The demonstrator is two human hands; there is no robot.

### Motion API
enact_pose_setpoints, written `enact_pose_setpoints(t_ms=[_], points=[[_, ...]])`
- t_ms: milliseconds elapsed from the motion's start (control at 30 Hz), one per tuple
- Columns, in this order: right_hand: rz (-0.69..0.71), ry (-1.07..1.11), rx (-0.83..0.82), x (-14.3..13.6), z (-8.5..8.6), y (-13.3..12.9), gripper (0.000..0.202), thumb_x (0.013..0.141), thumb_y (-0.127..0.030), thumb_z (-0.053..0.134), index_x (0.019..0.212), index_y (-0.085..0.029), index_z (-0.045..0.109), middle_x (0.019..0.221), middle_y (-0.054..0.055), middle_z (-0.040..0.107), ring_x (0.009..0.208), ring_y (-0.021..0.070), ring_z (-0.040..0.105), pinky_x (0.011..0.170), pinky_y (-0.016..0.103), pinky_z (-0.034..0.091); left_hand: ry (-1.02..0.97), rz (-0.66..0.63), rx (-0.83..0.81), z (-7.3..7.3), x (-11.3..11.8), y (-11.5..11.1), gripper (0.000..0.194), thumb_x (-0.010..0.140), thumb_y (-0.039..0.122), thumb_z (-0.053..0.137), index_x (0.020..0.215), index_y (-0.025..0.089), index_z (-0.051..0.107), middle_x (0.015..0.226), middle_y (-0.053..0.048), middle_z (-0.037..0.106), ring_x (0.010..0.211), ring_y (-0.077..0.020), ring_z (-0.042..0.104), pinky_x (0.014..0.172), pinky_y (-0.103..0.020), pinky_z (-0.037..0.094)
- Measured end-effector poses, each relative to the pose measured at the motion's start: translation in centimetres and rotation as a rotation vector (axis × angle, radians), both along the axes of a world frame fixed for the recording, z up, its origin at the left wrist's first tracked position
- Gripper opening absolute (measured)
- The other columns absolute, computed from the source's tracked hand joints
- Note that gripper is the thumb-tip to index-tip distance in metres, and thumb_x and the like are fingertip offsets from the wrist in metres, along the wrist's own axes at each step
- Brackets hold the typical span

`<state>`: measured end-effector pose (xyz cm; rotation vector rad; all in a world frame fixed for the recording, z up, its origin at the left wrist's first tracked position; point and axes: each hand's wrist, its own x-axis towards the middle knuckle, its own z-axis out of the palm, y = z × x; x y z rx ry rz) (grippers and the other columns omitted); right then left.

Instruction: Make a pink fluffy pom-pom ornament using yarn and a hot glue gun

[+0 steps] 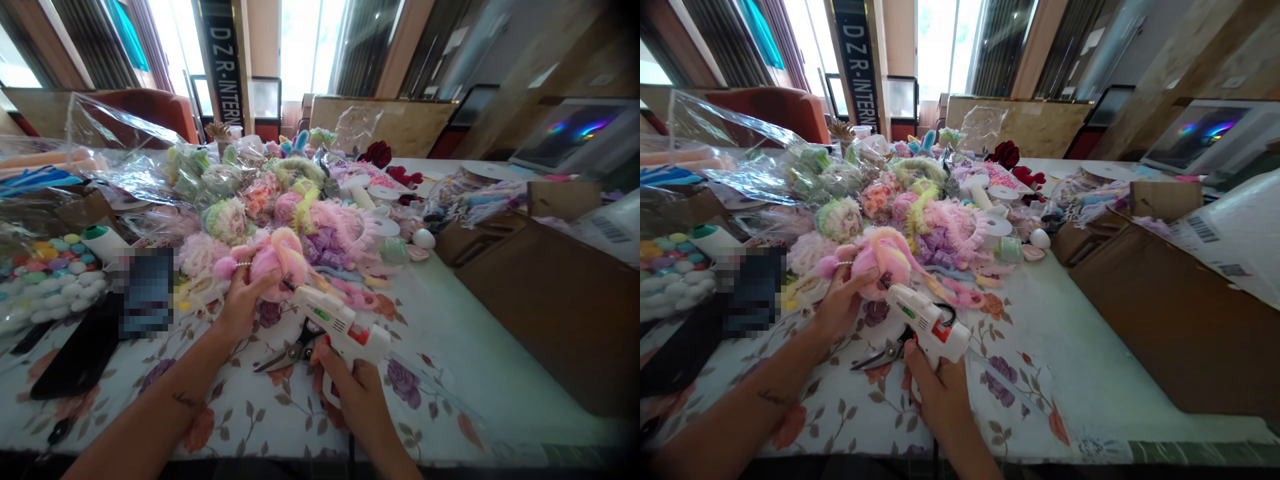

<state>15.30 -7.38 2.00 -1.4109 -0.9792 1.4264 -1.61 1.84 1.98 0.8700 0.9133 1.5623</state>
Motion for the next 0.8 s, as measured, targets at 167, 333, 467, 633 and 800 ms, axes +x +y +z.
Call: enact_pose_setpoints(t_ms=[167, 333, 467, 633, 800], points=[[-0.017, 0.024, -0.016, -0.04, 0.12, 0.05, 0.04, 0.079, -0.057, 0.073, 0.073, -0.02, 0.06, 0.047, -0.003, 0.057, 0.03, 0.0075, 0.041, 0.031, 0.019, 0.029, -0.001, -0.004, -0.011, 0.1, 0.04, -0.03, 0.054, 0.069, 0.023, 0.082, 0.119, 0.025, 0.063, 0.097, 0.0, 0.071, 0.098, -0.0209, 0.068, 0.086, -0.033, 0.053], [-0.004, 0.007, -0.022, -0.08, 0.35, 0.0, 0.036, 0.079, -0.053, 0.074, 0.075, -0.02, 0.062, 0.045, -0.003, 0.056, 0.031, 0.0078, 0.042, 0.031, 0.019, 0.03, -0.016, 0.0, -0.01, 0.2, 0.1, 0.0, 0.052, 0.068, 0.024, 0.083, 0.116, 0.025, 0.064, 0.097, 0.0, 0.071, 0.096, -0.0209, 0.069, 0.085, -0.033, 0.053], [-0.025, 0.006, -0.042, -0.03, 0.27, 0.01, 0.038, 0.079, -0.055, 0.073, 0.071, -0.02, 0.06, 0.047, -0.003, 0.058, 0.029, 0.0075, 0.04, 0.029, 0.019, 0.03, -0.011, 0.02, -0.034, 0.14, 0.05, 0.0, 0.056, 0.065, 0.024, 0.086, 0.116, 0.024, 0.064, 0.101, -0.001, 0.071, 0.099, -0.0212, 0.068, 0.086, -0.032, 0.052], [0.004, 0.03, -0.025, -0.04, 0.1, 0.02, 0.038, 0.08, -0.057, 0.073, 0.075, -0.02, 0.061, 0.047, -0.004, 0.057, 0.028, 0.006, 0.037, 0.029, 0.018, 0.027, -0.011, -0.006, -0.025, 0.19, 0.08, -0.04, 0.056, 0.067, 0.026, 0.084, 0.119, 0.024, 0.064, 0.1, -0.001, 0.072, 0.097, -0.0217, 0.069, 0.085, -0.033, 0.052], [-0.04, -0.001, -0.038, -0.03, -0.03, -0.01, 0.04, 0.08, -0.058, 0.073, 0.07, -0.021, 0.06, 0.045, -0.004, 0.055, 0.028, 0.0076, 0.04, 0.029, 0.019, 0.029, -0.008, 0.003, -0.03, 0.29, 0.22, -0.1, 0.058, 0.065, 0.025, 0.085, 0.119, 0.024, 0.063, 0.099, -0.001, 0.071, 0.098, -0.0214, 0.068, 0.086, -0.032, 0.051]])
